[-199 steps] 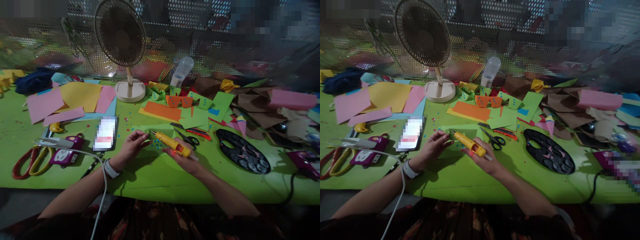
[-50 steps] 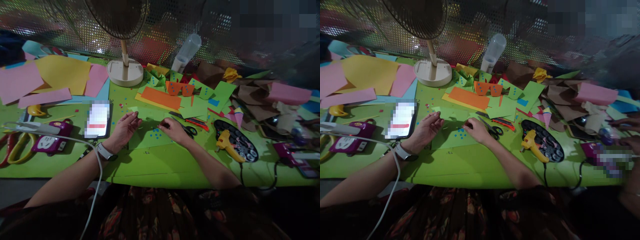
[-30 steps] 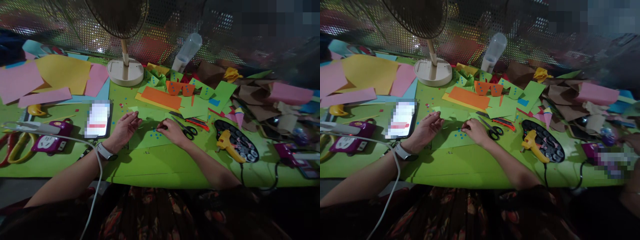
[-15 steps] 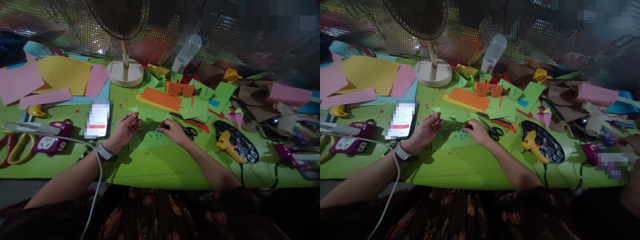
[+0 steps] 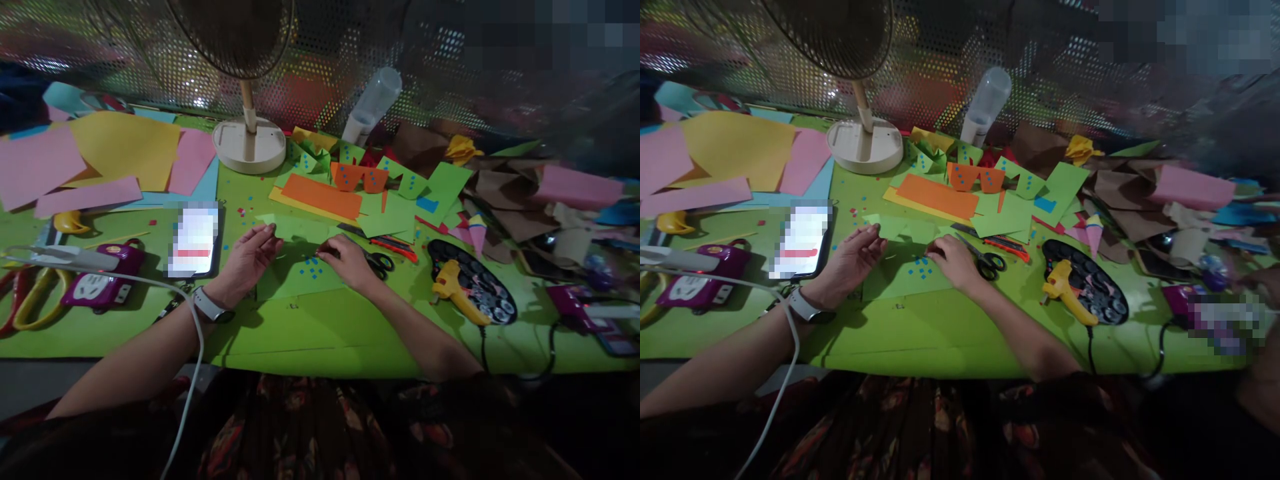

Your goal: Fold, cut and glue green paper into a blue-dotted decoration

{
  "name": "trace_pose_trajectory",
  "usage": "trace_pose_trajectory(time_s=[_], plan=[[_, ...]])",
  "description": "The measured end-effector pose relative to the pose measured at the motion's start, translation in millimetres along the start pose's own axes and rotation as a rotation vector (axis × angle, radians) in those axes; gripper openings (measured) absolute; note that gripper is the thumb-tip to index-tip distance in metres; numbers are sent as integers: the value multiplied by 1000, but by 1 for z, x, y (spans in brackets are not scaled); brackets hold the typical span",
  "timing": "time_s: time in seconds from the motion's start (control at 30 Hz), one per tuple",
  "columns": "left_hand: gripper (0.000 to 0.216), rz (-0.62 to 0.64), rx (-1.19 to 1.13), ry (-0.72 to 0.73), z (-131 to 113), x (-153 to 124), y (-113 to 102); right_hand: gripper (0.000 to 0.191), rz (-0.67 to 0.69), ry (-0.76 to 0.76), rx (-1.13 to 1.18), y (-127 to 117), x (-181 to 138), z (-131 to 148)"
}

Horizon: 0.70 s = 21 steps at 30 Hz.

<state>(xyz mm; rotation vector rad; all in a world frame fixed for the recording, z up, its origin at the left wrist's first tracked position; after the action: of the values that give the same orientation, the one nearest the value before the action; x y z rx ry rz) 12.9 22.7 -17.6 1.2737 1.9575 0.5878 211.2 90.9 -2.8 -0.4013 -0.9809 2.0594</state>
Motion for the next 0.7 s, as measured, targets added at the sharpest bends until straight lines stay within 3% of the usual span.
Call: trace_pose_trajectory(time_s=[0.33,0.7], plan=[[17,-10,20,9,1,1,-3,9,61,-51,-128,6,5,-4],[16,-26,13,-4,0,0,0,7,63,5,-12,0,6,-6]])
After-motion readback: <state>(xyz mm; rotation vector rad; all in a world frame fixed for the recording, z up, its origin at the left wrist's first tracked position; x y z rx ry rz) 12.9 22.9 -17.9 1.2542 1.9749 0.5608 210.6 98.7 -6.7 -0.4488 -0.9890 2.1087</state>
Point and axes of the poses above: each hand's wrist, its own x-axis towards the middle knuckle, its own y-axis out of the palm, z = x × y, the point moved 4 cm from there along x, towards the middle knuckle, and after that the axes turned 2 degrees about z, right-handed, at the moved point
